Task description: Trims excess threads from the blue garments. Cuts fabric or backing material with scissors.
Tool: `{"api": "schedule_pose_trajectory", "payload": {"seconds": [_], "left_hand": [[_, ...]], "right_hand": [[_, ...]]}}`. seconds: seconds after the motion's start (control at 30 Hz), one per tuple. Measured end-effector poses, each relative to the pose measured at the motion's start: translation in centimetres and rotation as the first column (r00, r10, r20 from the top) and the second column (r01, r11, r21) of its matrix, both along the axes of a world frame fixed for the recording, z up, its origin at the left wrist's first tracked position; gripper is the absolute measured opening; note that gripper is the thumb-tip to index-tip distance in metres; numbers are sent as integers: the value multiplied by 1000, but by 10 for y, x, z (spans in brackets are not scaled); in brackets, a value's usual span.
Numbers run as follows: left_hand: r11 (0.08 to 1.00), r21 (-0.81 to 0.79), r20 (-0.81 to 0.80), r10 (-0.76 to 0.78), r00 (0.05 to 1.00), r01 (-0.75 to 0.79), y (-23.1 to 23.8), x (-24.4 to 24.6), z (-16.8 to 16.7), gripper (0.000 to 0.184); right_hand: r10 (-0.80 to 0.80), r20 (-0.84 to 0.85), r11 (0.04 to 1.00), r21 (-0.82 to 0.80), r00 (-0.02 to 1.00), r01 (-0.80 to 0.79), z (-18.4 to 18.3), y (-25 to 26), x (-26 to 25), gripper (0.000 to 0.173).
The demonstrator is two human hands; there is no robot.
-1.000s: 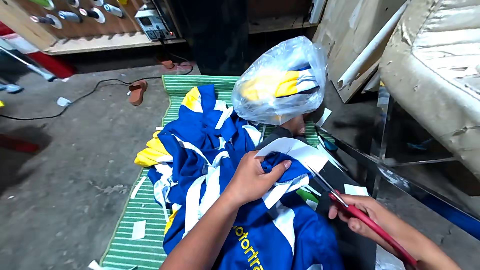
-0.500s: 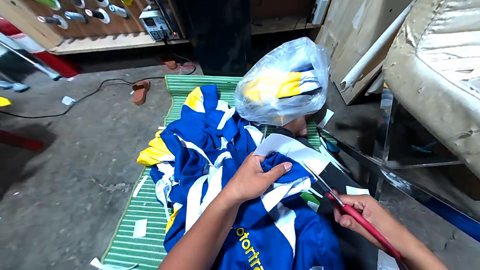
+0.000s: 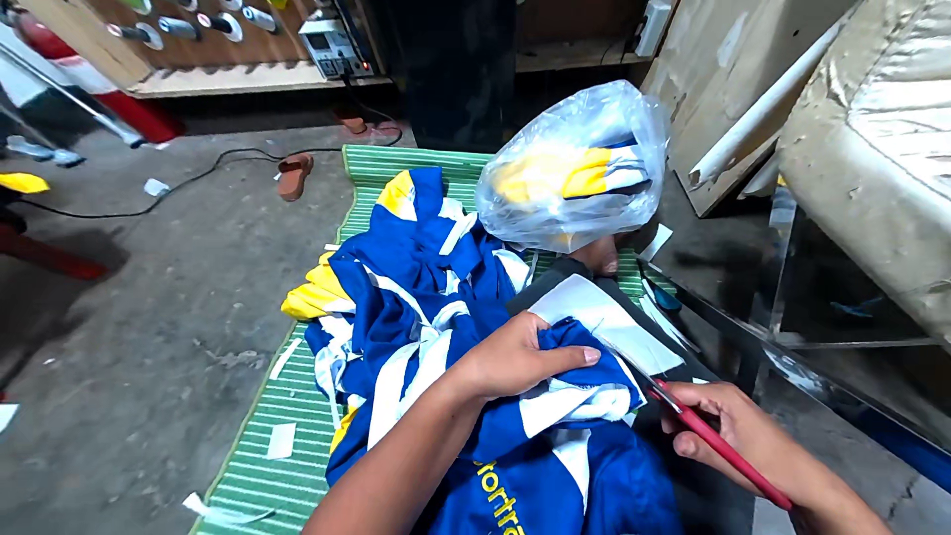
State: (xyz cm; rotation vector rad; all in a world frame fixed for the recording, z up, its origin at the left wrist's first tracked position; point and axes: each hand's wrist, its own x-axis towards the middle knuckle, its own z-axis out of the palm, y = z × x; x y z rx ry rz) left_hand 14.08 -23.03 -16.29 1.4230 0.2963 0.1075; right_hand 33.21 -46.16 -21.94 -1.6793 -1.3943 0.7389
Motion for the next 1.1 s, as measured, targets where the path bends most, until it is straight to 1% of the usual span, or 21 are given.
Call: {"api": "schedule_pose_trajectory", "payload": {"seconds": [0.1,0.2,0.33,0.53,0.7,0.87,0.97,1.03,1.1], "left_hand": [[1000,-28,-28,-10,1000,9,0,1,1,10],[998,-56,-19,-22,1000,21,2,1,1,9],[996,-80,-47,-39,998,35,1,2,3,8],[996,-84,-49,-26,998,22,1,2,4,8],[993,-28,-100,-117,988,115,-2,3,3,8],[992,-29,-102,-123,987,121,-1,4,3,6],[989,-10,-128,-150,980,150,-1,4,3,6],[978,27,-154,-202,967,208,-2,6,2,5],[972,36,-152,-224,963,232,-2,8,1,3]], "right_hand": [[-5,34,1000,20,999,5,-2,3,2,63],[-44,60,998,45,997,41,-5,5,0,61],[-42,50,998,37,998,40,-6,7,-3,65],[-61,57,996,70,997,57,-8,12,-4,60],[-13,21,999,52,1000,12,-3,15,-5,63],[-46,32,997,62,998,44,-4,19,-8,59],[-19,10,998,61,1000,19,-3,19,-7,61],[0,-13,1000,28,1000,0,0,20,-7,63],[-28,-31,1000,-15,999,27,4,22,-9,62]]}}
